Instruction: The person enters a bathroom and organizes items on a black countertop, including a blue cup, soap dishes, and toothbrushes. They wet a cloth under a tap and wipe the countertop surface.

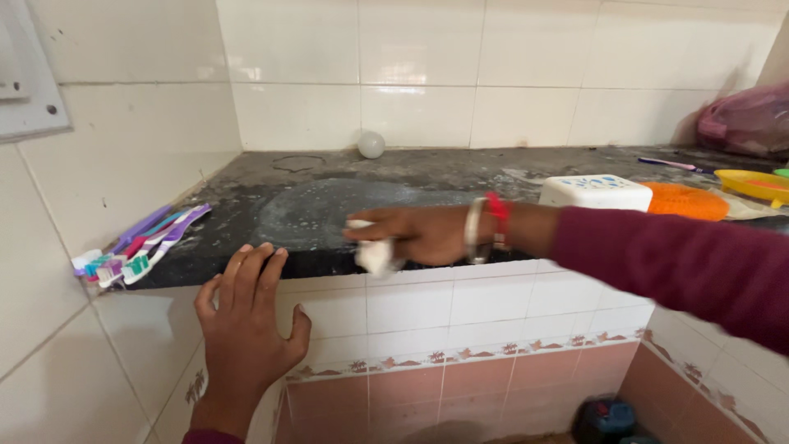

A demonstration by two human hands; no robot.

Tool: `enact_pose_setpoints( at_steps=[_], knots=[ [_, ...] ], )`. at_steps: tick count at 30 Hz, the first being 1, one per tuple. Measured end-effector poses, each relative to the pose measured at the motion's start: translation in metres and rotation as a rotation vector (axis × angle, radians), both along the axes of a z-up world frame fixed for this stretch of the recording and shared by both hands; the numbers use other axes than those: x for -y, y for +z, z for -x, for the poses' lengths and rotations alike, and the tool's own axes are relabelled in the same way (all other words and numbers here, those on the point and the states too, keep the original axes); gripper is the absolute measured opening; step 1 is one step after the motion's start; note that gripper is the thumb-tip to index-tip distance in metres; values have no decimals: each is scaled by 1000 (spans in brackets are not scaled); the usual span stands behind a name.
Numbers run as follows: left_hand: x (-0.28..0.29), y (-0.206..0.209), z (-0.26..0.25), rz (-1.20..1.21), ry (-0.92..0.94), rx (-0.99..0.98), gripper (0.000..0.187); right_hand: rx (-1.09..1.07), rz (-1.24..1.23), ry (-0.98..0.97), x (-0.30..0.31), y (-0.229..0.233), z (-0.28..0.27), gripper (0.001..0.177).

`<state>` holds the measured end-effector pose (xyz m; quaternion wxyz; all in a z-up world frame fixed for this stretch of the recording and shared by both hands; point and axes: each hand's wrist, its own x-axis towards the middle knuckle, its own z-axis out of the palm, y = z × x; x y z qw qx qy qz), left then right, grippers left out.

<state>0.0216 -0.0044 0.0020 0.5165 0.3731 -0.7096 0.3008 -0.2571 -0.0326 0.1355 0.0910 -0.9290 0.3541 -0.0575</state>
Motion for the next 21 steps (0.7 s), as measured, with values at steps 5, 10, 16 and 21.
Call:
enact_pose_setpoints(
  at_steps=[5,10,16,21],
  knots=[
    [-1,-1,2,7,-50,-44,72,-141,388,-189,-56,-1,19,70],
    [-2,-4,8,-8,-93,-107,72,-146,870,-252,-53,-40,-47,89],
    [-5,0,-3,3,-140,-104,52,96,1035,-123,-34,-73,-108,68],
    [-11,3,-7,-26,-145,-92,52,-41,1148,-186,-37,-101,-50,84]
  ],
)
